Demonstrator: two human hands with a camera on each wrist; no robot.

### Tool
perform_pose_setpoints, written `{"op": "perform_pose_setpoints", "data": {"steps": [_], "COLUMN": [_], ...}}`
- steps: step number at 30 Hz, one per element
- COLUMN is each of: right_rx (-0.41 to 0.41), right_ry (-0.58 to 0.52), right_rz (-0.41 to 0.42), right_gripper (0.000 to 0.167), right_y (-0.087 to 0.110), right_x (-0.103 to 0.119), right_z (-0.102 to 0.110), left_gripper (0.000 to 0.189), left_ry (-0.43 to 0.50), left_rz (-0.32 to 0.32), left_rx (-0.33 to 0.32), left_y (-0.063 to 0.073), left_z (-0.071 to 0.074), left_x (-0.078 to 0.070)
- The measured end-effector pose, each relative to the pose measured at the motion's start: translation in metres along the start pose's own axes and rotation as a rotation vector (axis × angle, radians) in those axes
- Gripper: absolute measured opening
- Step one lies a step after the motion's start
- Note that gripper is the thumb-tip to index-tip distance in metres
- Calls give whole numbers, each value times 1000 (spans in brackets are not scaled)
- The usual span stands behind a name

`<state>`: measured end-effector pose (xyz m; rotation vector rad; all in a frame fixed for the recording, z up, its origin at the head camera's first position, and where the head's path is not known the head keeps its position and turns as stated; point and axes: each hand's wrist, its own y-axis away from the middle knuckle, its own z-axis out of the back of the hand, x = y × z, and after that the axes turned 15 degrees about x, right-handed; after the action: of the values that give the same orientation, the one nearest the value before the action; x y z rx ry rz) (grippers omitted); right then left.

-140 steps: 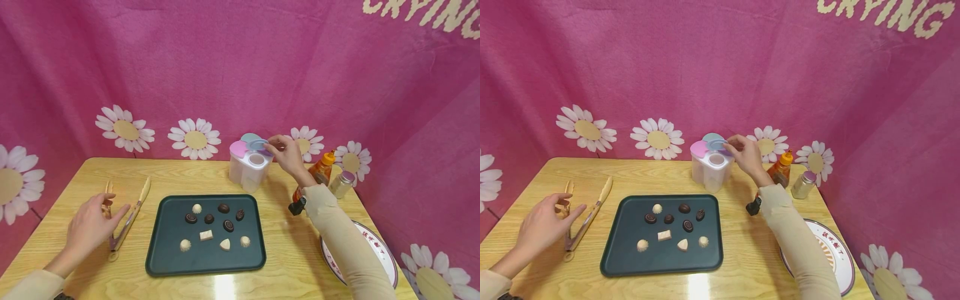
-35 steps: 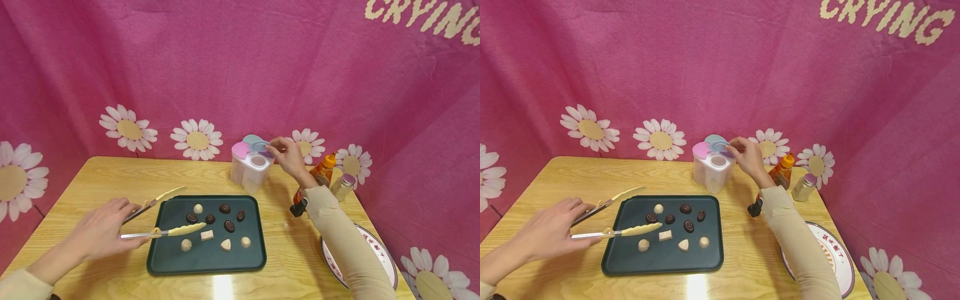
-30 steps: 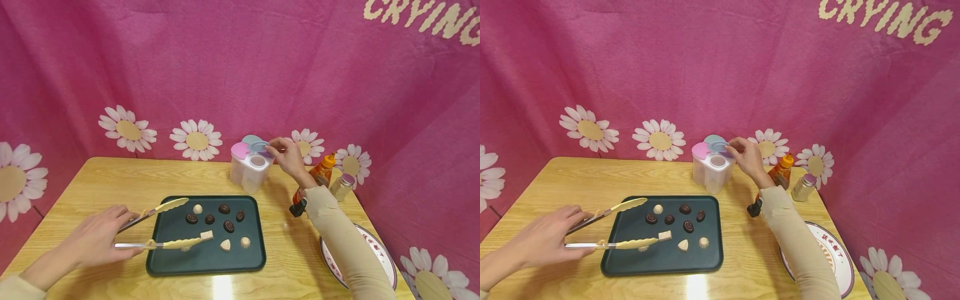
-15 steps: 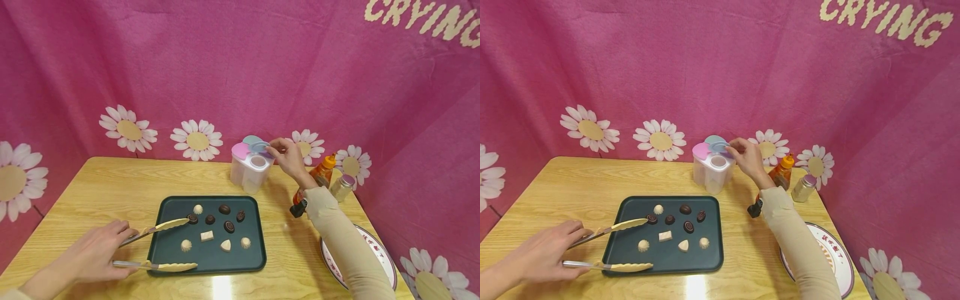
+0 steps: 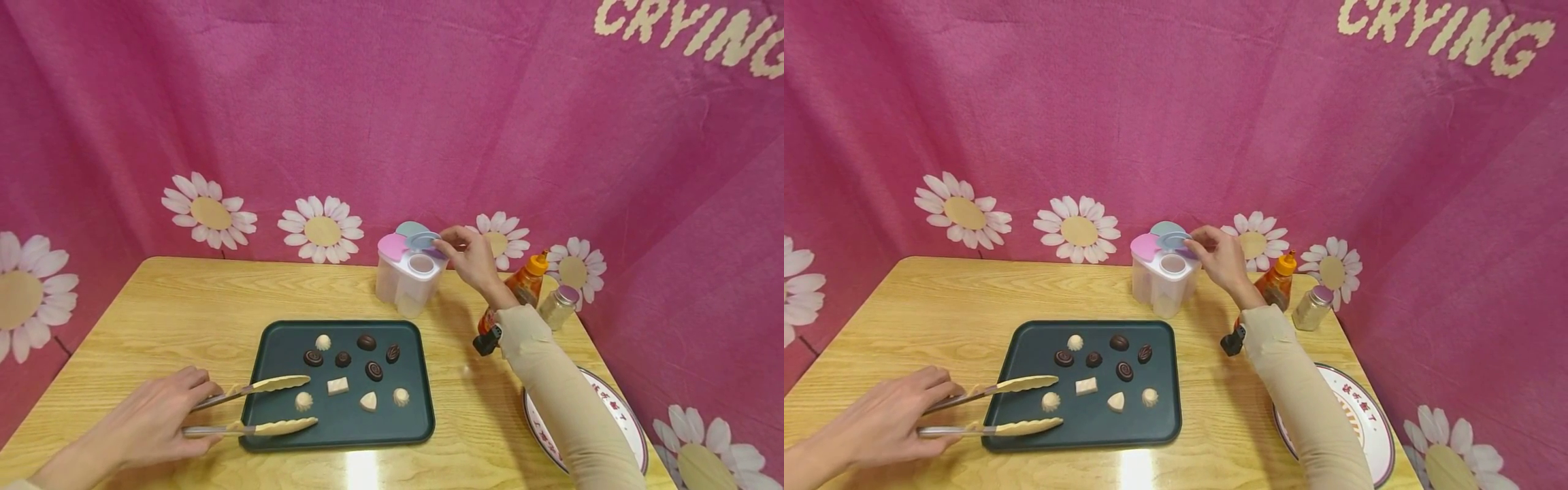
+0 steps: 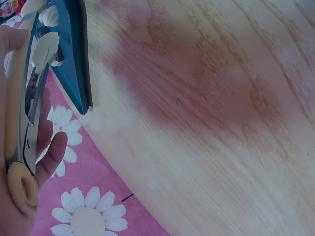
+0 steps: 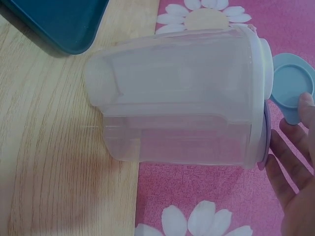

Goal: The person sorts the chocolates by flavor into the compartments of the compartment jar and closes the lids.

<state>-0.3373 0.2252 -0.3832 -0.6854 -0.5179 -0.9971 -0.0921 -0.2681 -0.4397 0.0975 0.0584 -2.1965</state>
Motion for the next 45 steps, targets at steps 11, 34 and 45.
{"op": "perform_pose_setpoints", "data": {"steps": [11,34,45], "right_rx": [13,15,14], "right_ry": [-3,4,-2], "right_rz": [7,17,19], "right_gripper": [19,18,18], "right_y": [-2,-3,-1], "right_x": [1,2,1], "right_z": [-1,-1,0], "left_gripper": [33,34,42], "left_ry": [7,-39,23], "left_rz": [-38,-74,10], "left_rx": [-43,-119,-43], "left_y": [-1,-57,-118], "left_z": [-3,38,50], "left_x": [3,-1,-8]}}
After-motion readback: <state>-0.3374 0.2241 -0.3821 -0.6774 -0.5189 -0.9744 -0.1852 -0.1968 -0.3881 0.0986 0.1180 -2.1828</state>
